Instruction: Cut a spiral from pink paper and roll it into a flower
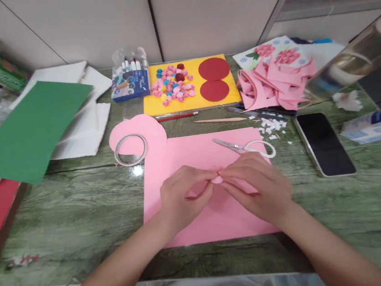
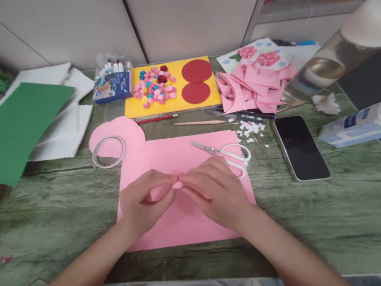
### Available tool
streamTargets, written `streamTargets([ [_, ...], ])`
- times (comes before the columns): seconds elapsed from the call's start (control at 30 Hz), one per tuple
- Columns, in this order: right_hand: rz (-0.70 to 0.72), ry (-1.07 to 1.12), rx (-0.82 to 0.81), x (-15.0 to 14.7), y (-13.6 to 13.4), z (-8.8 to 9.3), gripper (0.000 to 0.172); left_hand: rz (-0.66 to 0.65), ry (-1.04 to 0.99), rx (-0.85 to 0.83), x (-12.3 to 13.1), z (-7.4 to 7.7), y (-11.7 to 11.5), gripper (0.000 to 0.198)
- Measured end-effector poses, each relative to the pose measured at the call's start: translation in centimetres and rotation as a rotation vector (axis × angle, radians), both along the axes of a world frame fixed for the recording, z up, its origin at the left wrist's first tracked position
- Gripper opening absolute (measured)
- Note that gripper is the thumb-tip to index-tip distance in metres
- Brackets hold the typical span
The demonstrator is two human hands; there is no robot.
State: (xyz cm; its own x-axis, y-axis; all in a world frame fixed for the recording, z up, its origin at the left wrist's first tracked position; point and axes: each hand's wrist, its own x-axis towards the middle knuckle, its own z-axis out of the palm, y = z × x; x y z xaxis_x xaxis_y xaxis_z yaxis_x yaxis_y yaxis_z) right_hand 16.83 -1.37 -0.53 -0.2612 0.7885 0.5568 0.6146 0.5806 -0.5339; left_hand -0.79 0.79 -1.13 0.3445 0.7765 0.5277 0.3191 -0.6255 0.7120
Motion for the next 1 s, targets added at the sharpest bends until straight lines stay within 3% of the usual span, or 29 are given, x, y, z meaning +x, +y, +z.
streamTargets([
  [0.13,-0.046,-0.286,0.175,0.51,-0.12,-0.67,0.025,-0.010,0.120,0.150,-0.27,-0.41,0.25,0.027],
  [0.2,-0.058,-0.346,0.220,0.63,-0.16,-0.69,0.025,-0.012,0.112,0.130,-0.25,-0.38,0.21,0.027],
  [0.33,-0.093,-0.209,0.250,0.47,-0.06,-0.41,0.025,0.014,0.005,-0.117,0.03,-0.02,-0.05,0.024],
  [0.43,-0.081,-0.073,0.257,0.27,0.05,-0.30,0.022,-0.035,-0.125,-0.227,0.14,-0.08,-0.16,0.024],
  [0.63,-0.048,0.051,0.194,0.14,-0.12,-0.56,0.023,-0.114,-0.226,-0.136,0.04,-0.56,-0.08,0.030],
  [1.0,-0.143,-0.111,0.235,-0.02,0.28,-0.71,0.019,0.031,0.056,0.009,-0.05,-0.20,0.10,0.021],
])
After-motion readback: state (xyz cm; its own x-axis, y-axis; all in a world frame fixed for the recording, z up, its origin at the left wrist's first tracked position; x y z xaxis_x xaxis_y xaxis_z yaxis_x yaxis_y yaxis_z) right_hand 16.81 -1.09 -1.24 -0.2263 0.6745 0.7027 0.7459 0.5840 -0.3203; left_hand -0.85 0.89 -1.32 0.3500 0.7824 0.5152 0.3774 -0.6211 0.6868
